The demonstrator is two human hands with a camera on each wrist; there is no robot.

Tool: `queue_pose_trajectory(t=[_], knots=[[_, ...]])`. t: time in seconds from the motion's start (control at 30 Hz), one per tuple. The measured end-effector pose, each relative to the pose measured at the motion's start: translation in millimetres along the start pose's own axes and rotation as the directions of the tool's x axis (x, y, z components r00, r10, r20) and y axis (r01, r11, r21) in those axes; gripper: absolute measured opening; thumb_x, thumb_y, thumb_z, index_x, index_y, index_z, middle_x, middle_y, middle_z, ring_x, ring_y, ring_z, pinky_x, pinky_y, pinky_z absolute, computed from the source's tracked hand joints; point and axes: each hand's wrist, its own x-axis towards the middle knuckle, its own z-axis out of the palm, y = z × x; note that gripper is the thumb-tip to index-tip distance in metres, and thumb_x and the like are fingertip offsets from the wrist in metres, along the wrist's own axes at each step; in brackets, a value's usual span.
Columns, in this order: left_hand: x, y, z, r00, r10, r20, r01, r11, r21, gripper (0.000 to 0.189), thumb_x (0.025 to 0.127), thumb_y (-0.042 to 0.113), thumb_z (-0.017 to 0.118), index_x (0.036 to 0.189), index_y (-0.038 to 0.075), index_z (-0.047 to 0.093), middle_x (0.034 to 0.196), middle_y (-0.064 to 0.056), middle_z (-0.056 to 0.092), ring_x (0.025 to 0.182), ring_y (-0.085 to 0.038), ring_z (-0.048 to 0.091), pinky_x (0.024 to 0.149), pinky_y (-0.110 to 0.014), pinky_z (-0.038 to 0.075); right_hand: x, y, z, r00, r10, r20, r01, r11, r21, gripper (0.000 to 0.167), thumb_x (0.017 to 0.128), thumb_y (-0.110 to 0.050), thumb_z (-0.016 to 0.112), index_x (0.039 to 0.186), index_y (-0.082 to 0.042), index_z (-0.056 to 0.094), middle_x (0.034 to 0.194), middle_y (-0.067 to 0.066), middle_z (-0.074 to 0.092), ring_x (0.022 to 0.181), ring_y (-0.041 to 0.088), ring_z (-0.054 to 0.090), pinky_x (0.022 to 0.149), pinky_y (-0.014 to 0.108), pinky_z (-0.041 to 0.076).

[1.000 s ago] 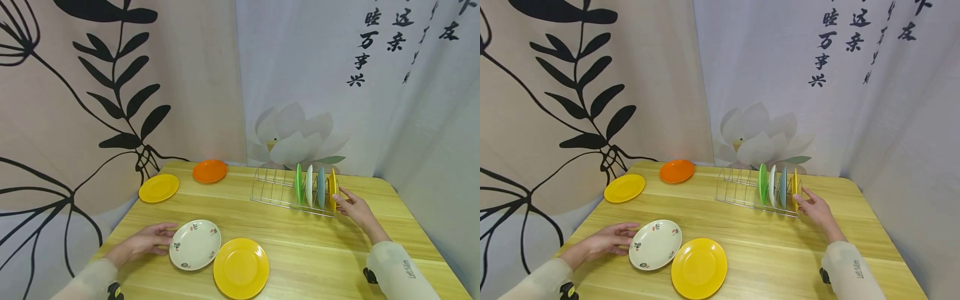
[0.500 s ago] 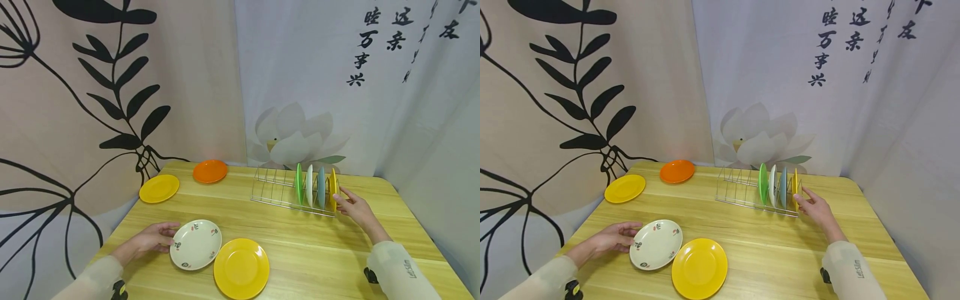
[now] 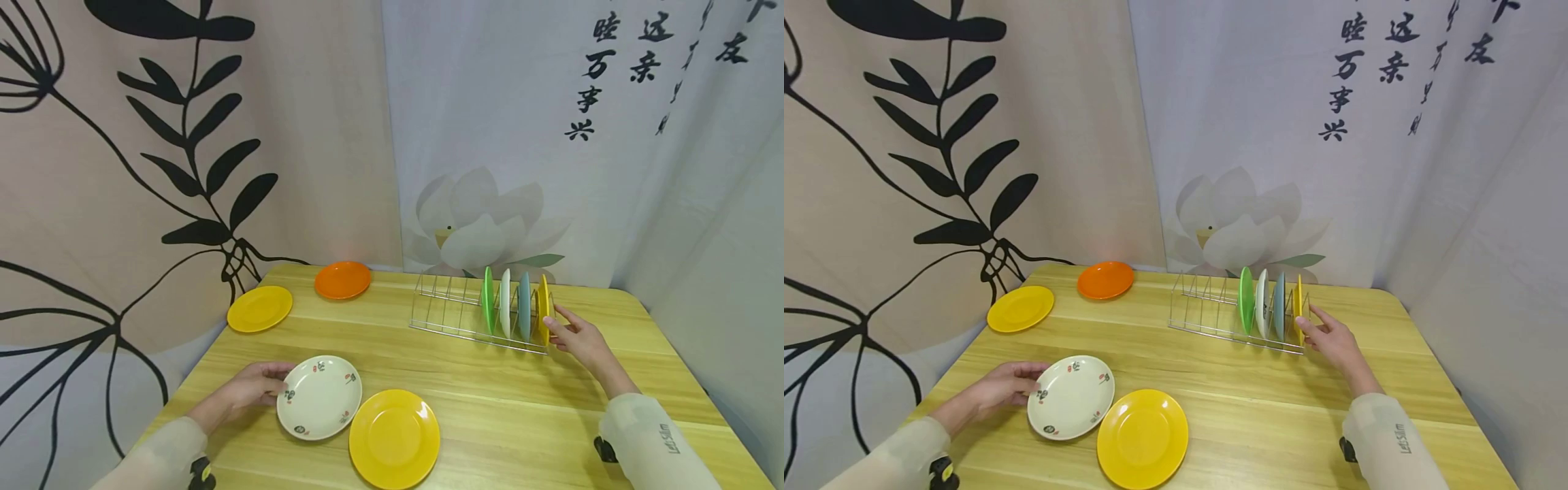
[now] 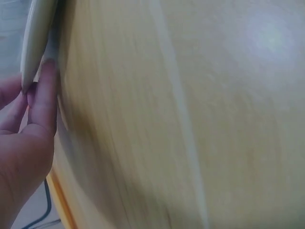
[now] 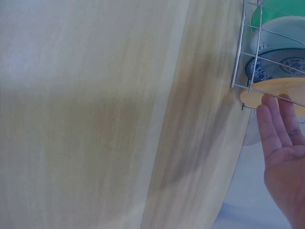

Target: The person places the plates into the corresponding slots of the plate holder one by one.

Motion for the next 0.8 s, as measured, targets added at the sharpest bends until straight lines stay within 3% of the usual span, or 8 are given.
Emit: queue_pose_trajectory(t=[0.27,0.6,0.8], knots=[[4.4,2.4,2.8,0.999,0.039,0.009,-0.038,0.998,-0.051,0.053,0.092,-0.004,0.058,0.14,-0.018,0.039,0.133,-0.029,0.053,0.101,-0.024,0.064,0.086,-0.04,0.057,-0.7,0.3,0.0,1.0,-0.005,0.0,0.005,1.0,0.003,0.085,0.099,-0.058,0.048,0.159,-0.008,0.015,0.134,0.036,0.05,0.114,0.044,0.06,0.091,0.045,0.054],[10.9,8.5,-1.6,0.996,0.065,0.065,-0.058,0.992,-0.114,0.057,0.097,0.002,0.055,0.146,-0.015,0.032,0.137,-0.026,0.052,0.105,-0.023,0.064,0.091,-0.038,0.055,-1.1,-0.1,-0.1,1.0,-0.005,-0.006,0.005,1.0,0.009,0.084,0.099,-0.057,0.049,0.159,-0.008,0.016,0.133,0.036,0.051,0.113,0.044,0.061,0.091,0.045,0.054],[17.8,18.6,-1.9,0.995,0.1,0.02,-0.096,0.982,-0.163,0.057,0.097,0.001,0.054,0.146,-0.014,0.031,0.144,-0.027,0.045,0.105,-0.019,0.063,0.091,-0.035,0.055,-0.9,-0.3,-0.2,1.0,0.001,-0.002,-0.001,1.0,0.009,0.086,0.098,-0.059,0.048,0.159,-0.008,0.016,0.134,0.036,0.05,0.113,0.044,0.06,0.091,0.045,0.054]])
